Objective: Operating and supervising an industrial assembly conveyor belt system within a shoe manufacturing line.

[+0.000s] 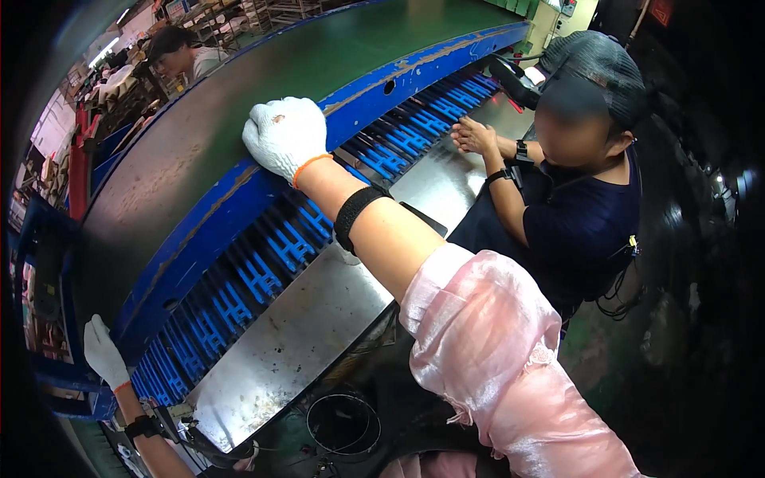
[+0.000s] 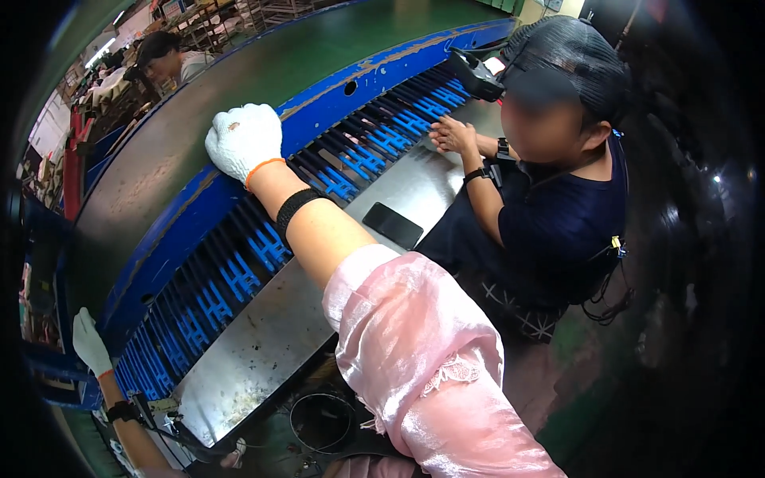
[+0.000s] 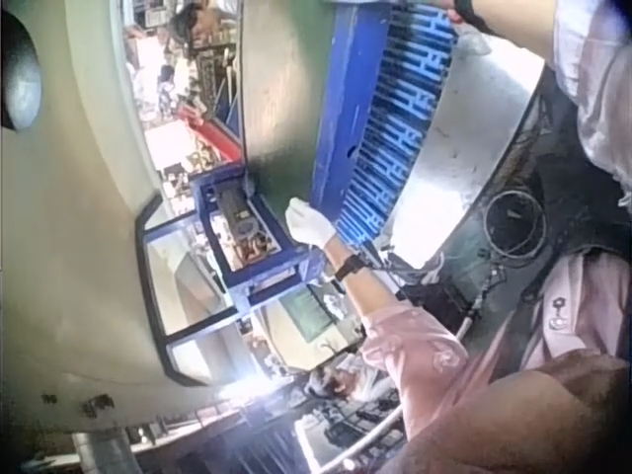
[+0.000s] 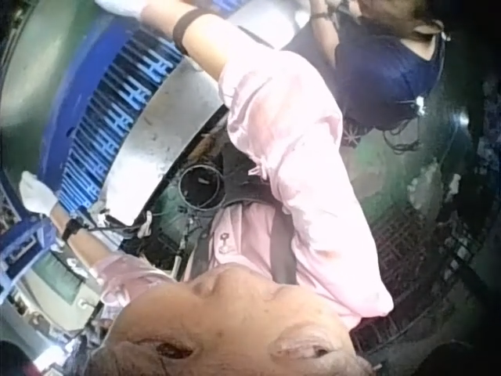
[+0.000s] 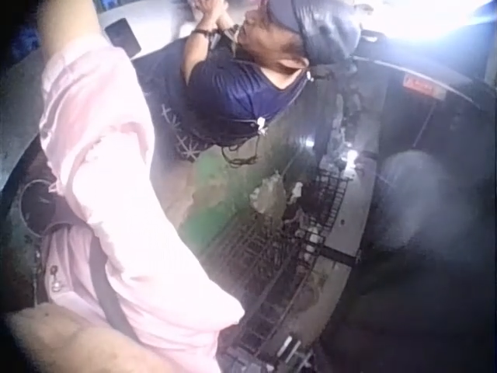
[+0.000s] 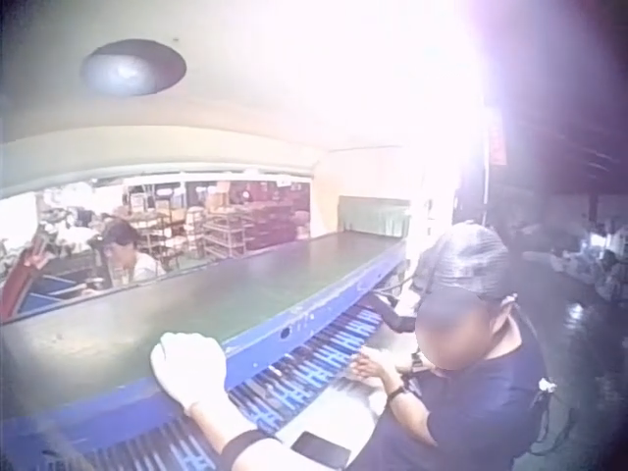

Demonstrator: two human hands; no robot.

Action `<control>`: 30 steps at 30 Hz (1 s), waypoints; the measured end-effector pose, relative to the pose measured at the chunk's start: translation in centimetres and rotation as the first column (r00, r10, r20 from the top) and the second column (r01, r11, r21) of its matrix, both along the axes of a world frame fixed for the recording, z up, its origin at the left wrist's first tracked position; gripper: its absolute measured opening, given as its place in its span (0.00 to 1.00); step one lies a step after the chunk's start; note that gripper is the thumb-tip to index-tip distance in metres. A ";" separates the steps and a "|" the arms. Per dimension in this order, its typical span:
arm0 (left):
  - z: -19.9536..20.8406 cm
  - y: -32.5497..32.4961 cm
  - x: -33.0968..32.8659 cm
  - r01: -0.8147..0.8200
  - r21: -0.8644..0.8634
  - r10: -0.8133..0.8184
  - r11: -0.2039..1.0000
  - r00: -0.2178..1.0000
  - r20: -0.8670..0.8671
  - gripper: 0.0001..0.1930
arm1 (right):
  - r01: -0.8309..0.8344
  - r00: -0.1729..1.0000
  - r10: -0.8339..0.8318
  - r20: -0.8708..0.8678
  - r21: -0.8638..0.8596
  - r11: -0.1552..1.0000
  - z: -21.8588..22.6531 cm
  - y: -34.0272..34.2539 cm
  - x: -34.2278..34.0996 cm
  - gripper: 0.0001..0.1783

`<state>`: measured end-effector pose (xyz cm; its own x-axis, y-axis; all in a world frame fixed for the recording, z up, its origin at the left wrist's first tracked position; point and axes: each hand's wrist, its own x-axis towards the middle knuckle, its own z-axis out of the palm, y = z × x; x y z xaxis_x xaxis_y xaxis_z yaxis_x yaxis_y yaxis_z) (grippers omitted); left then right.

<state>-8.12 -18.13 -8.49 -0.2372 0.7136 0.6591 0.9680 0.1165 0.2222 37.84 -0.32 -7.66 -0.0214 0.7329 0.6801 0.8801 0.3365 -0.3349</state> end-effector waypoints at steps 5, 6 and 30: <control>0.2 -0.3 -0.7 -0.041 -0.062 0.040 0.997 0.999 -0.022 0.19 | 0.000 1.000 0.000 -0.017 0.046 0.999 -0.1 -0.3 -0.1 0.16; 0.1 -0.3 -1.1 -0.042 -0.064 0.041 0.997 0.999 -0.028 0.19 | 0.003 1.000 -0.003 -0.012 0.047 0.999 -0.1 -0.2 -0.1 0.16; -2.7 -0.3 -8.9 0.045 -0.034 -0.044 0.998 0.998 0.053 0.18 | 0.014 0.995 -0.006 -0.102 0.077 0.997 -0.7 0.2 -0.6 0.16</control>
<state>-17.02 -18.42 -11.22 -0.2383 0.7465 0.6213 0.9595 0.0820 0.2695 37.24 -0.16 -8.36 0.0579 0.6775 0.7333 0.8461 0.3565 -0.3962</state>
